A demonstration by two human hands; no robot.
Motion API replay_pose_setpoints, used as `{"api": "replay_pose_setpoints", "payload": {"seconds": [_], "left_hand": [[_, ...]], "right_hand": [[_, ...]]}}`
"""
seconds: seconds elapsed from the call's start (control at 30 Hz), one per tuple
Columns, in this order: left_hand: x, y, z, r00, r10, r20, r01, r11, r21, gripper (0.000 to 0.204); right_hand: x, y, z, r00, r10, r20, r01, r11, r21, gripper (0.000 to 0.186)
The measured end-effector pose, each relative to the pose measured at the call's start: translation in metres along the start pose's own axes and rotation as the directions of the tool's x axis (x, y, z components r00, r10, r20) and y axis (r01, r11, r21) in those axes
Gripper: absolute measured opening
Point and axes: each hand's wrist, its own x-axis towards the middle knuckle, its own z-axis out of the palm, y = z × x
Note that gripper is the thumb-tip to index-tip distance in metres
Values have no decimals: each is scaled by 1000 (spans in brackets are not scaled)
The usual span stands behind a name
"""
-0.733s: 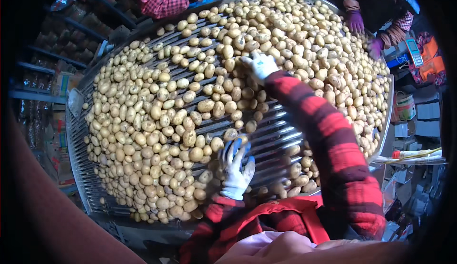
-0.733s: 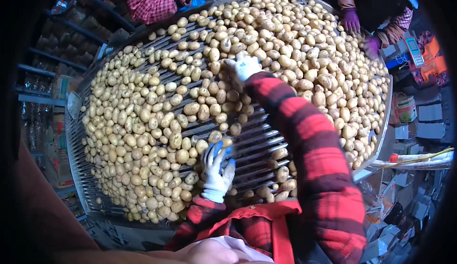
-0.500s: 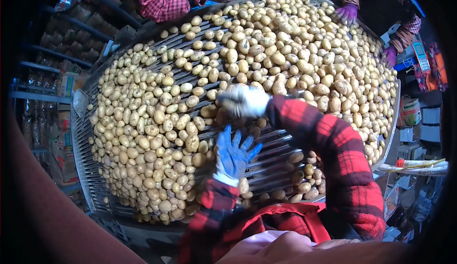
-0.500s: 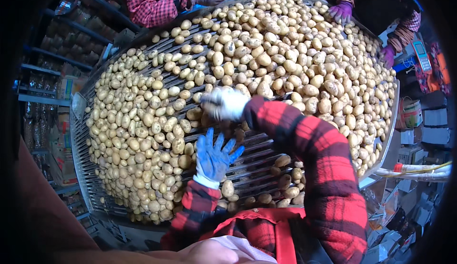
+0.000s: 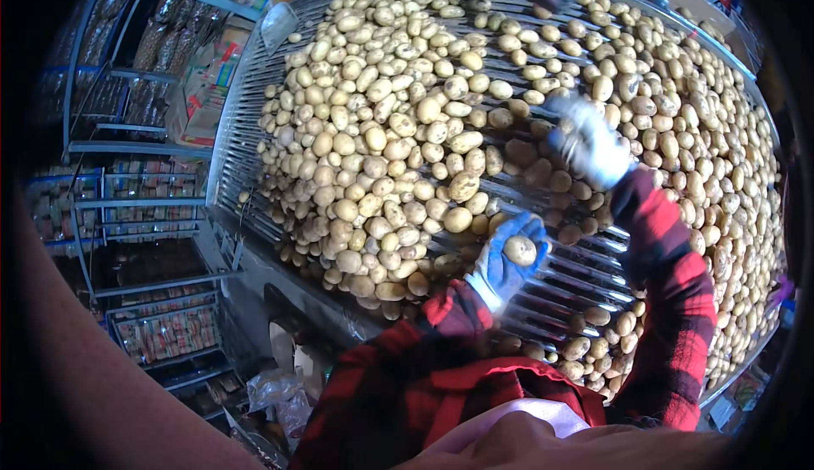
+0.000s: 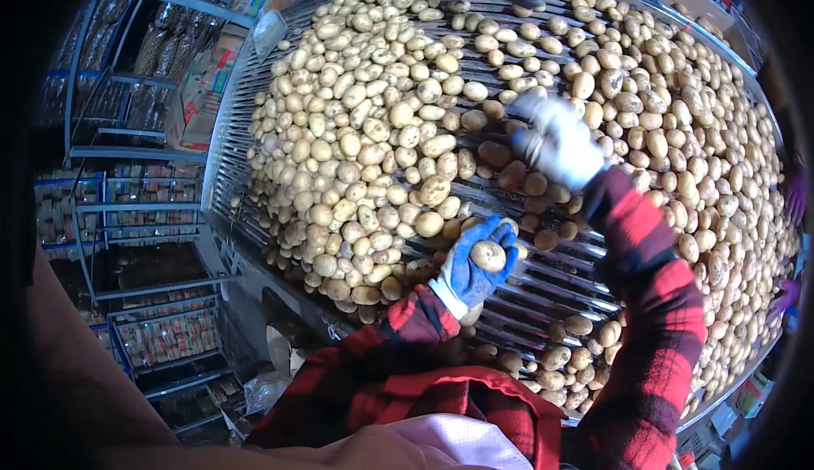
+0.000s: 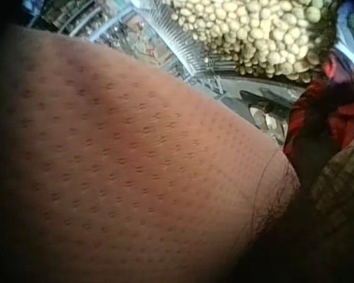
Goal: Sorting and grading potatoes on a metal grading table in a produce warehouse.
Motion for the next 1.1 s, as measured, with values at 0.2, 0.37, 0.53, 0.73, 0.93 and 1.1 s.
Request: {"api": "replay_pose_setpoints", "payload": {"seconds": [0.2, 0.37, 0.53, 0.73, 0.93, 1.1], "left_hand": [[-37, 33, 6, 927, 295, 230, -368, 834, 412, 42], [-100, 51, 5, 664, 275, 696, -641, -270, 719, 52], [-172, 194, -62, 304, 911, 278, -681, 4, 732, 64], [-184, 291, -188, 79, 866, 493, 33, -497, 867, 50], [-152, 232, -164, -81, 933, 350, -173, -359, 917, 45], [-121, 188, -144, 121, 949, 292, -517, -191, 835, 53]], "right_hand": [[-79, -117, 90, 998, -55, 8, 48, 929, 366, 41], [-118, -96, 113, 715, 640, 282, -522, 220, 824, 36], [-175, -127, 79, 735, 351, 580, -651, 126, 749, 34], [-231, -200, 188, 582, 116, 805, -772, 391, 501, 53], [-213, -209, 172, 573, 168, 802, -788, -154, 596, 53], [-218, -205, 159, 569, 378, 730, -765, -82, 639, 45]]}}
